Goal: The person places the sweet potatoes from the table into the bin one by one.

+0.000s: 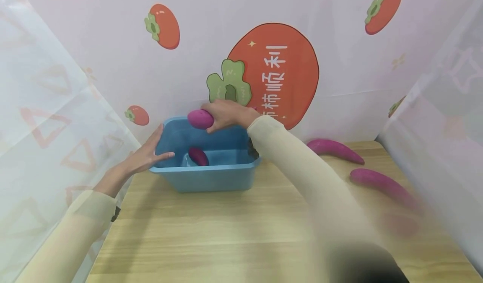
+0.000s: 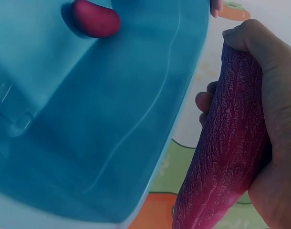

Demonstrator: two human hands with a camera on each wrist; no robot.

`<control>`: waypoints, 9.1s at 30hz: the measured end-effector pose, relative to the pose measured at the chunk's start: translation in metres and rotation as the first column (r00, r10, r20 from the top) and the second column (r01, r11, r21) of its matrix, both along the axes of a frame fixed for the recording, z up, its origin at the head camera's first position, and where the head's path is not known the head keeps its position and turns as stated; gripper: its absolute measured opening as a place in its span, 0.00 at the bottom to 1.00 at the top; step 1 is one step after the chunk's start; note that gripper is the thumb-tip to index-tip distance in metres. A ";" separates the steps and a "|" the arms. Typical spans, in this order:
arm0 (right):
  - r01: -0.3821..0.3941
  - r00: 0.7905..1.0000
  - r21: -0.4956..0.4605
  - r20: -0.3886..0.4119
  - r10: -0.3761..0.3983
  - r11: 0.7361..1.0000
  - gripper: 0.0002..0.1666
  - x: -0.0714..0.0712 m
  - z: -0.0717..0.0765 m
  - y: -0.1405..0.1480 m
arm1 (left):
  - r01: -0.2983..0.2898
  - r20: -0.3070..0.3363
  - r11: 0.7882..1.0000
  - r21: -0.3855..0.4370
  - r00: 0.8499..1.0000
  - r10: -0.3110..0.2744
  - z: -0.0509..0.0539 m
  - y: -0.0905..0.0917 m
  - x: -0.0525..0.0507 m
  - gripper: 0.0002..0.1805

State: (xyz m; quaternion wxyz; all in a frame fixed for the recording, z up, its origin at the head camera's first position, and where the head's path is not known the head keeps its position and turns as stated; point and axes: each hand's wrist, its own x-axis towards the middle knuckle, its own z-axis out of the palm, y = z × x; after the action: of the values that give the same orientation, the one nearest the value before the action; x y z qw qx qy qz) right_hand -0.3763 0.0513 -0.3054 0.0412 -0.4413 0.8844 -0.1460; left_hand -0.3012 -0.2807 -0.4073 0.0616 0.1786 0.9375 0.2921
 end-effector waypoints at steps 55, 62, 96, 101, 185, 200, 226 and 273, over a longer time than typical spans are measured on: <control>0.049 0.999 0.098 -0.025 -0.046 0.994 0.55 0.005 0.011 0.007 | 0.009 0.005 1.000 -0.003 1.000 -0.009 0.002 0.001 0.001 0.65; 0.060 0.998 0.104 -0.025 -0.057 0.993 0.55 0.007 0.011 0.015 | 0.015 0.002 1.000 0.001 1.000 -0.015 0.001 0.001 0.001 0.64; 0.100 0.994 0.120 -0.067 -0.092 0.988 0.57 0.033 0.020 0.077 | -0.002 0.002 1.000 0.011 1.000 0.002 0.001 0.000 0.001 0.64; 0.105 0.992 0.128 -0.083 -0.095 0.986 0.57 0.040 0.021 0.085 | 0.000 0.005 1.000 0.013 1.000 0.000 0.000 0.000 0.002 0.64; 0.306 0.951 0.063 0.026 -0.308 0.950 0.64 0.062 -0.061 0.284 | -0.017 -0.003 1.000 0.021 1.000 0.017 -0.001 0.000 0.003 0.64; 0.341 0.931 0.076 0.110 -0.347 0.937 0.68 0.051 -0.090 0.315 | -0.020 -0.003 1.000 0.013 1.000 0.020 0.000 0.001 0.003 0.64; 0.374 0.905 0.081 0.185 -0.383 0.924 0.64 0.044 -0.150 0.343 | -0.012 0.012 1.000 0.022 1.000 0.012 -0.005 0.001 0.004 0.64; 0.520 0.835 0.129 0.130 -0.534 0.845 0.50 0.019 -0.193 0.342 | 0.003 -0.019 0.999 0.031 1.000 -0.003 -0.003 0.000 -0.001 0.63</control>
State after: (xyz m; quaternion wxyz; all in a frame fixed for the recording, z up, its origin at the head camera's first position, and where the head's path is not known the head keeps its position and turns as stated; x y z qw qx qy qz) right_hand -0.3577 0.3929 -0.4980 0.0901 -0.1653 0.9710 -0.1474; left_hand -0.3023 -0.2812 -0.4103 0.0505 0.1837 0.9331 0.3051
